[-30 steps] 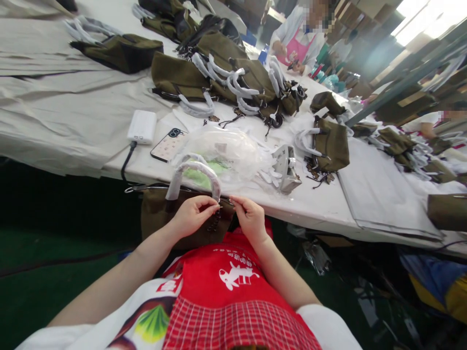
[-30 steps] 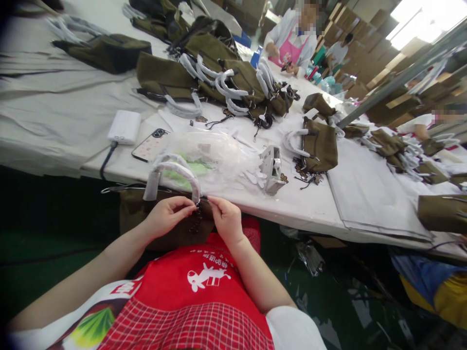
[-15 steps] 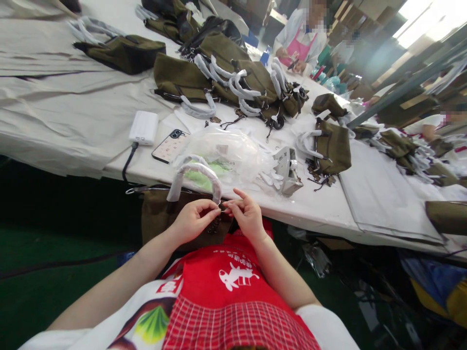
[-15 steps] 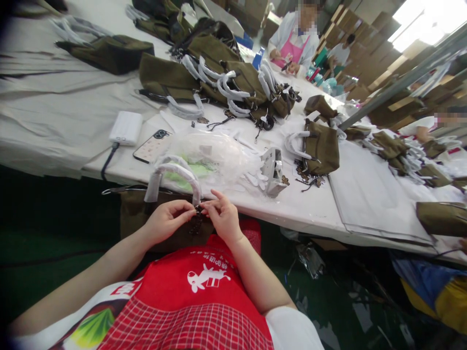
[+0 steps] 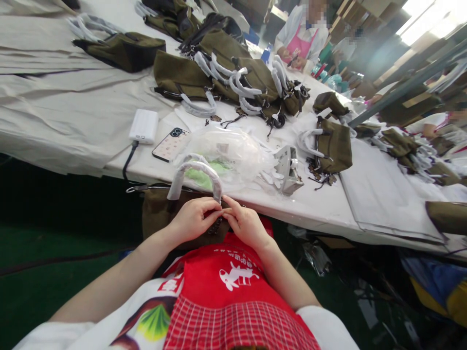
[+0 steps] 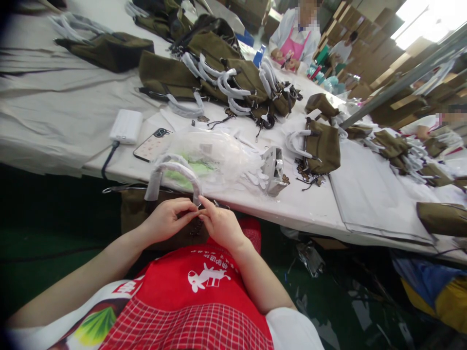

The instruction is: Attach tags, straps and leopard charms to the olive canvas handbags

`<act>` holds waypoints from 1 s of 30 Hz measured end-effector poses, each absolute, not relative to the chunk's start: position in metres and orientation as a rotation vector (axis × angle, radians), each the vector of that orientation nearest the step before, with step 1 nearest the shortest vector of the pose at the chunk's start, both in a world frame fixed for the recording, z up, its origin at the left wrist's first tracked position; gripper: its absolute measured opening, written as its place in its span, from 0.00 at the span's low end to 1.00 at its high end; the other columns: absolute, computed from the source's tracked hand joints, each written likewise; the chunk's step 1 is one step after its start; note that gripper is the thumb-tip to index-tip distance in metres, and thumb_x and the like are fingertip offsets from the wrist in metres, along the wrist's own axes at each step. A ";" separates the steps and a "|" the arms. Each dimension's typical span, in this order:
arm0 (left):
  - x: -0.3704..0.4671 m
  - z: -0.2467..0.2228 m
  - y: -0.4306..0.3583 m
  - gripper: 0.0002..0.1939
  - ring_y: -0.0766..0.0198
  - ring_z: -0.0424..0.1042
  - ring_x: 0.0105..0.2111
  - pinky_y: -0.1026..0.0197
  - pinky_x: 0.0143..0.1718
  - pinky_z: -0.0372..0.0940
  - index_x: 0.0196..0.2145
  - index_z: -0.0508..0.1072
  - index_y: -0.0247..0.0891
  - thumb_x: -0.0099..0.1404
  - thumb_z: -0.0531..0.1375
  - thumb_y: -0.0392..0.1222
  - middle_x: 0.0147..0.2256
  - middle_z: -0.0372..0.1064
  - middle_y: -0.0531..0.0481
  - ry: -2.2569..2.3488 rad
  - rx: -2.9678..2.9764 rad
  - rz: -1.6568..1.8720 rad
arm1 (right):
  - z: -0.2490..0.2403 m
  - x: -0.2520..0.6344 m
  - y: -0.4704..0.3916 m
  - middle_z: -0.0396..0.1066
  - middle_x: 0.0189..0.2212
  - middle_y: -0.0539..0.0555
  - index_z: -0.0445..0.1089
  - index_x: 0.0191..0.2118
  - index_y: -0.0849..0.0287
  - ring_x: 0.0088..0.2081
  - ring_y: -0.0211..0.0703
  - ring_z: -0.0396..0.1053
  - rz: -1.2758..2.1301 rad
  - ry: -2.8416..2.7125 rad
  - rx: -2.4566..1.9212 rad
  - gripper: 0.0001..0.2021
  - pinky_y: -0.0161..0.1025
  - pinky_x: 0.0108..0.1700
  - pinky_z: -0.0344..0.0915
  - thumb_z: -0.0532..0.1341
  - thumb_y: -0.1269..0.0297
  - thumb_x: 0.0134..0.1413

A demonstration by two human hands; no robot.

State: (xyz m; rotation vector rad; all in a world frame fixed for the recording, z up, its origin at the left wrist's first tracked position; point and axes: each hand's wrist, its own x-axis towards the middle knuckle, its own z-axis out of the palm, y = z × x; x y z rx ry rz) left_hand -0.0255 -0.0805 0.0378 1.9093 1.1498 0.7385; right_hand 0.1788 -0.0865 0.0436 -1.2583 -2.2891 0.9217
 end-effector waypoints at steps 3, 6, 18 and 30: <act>-0.025 0.038 -0.080 0.11 0.65 0.67 0.31 0.63 0.34 0.58 0.34 0.77 0.38 0.69 0.56 0.43 0.30 0.70 0.51 1.141 1.932 0.711 | 0.043 0.179 -0.086 0.75 0.49 0.52 0.53 0.67 0.58 0.49 0.45 0.74 0.877 -2.360 -1.258 0.26 0.40 0.51 0.70 0.55 0.70 0.66; -0.024 0.038 -0.080 0.12 0.63 0.67 0.31 0.63 0.34 0.58 0.31 0.76 0.37 0.69 0.55 0.42 0.30 0.70 0.50 1.126 1.973 0.671 | 0.043 0.178 -0.086 0.76 0.47 0.55 0.52 0.67 0.61 0.47 0.46 0.75 0.809 -2.461 -1.279 0.26 0.39 0.49 0.70 0.55 0.69 0.67; -0.023 0.018 -0.086 0.14 0.60 0.73 0.39 0.61 0.43 0.67 0.36 0.76 0.41 0.68 0.55 0.50 0.39 0.74 0.49 1.207 1.728 0.827 | 0.053 0.173 -0.076 0.76 0.46 0.56 0.63 0.61 0.59 0.43 0.47 0.76 0.797 -2.469 -1.348 0.21 0.38 0.48 0.70 0.58 0.68 0.64; -0.044 -0.025 -0.088 0.20 0.47 0.79 0.37 0.52 0.37 0.78 0.38 0.76 0.48 0.53 0.62 0.61 0.36 0.79 0.50 1.606 1.309 1.024 | 0.067 0.276 -0.015 0.77 0.33 0.53 0.75 0.39 0.58 0.33 0.41 0.72 0.360 -1.651 -1.566 0.12 0.34 0.36 0.67 0.57 0.58 0.64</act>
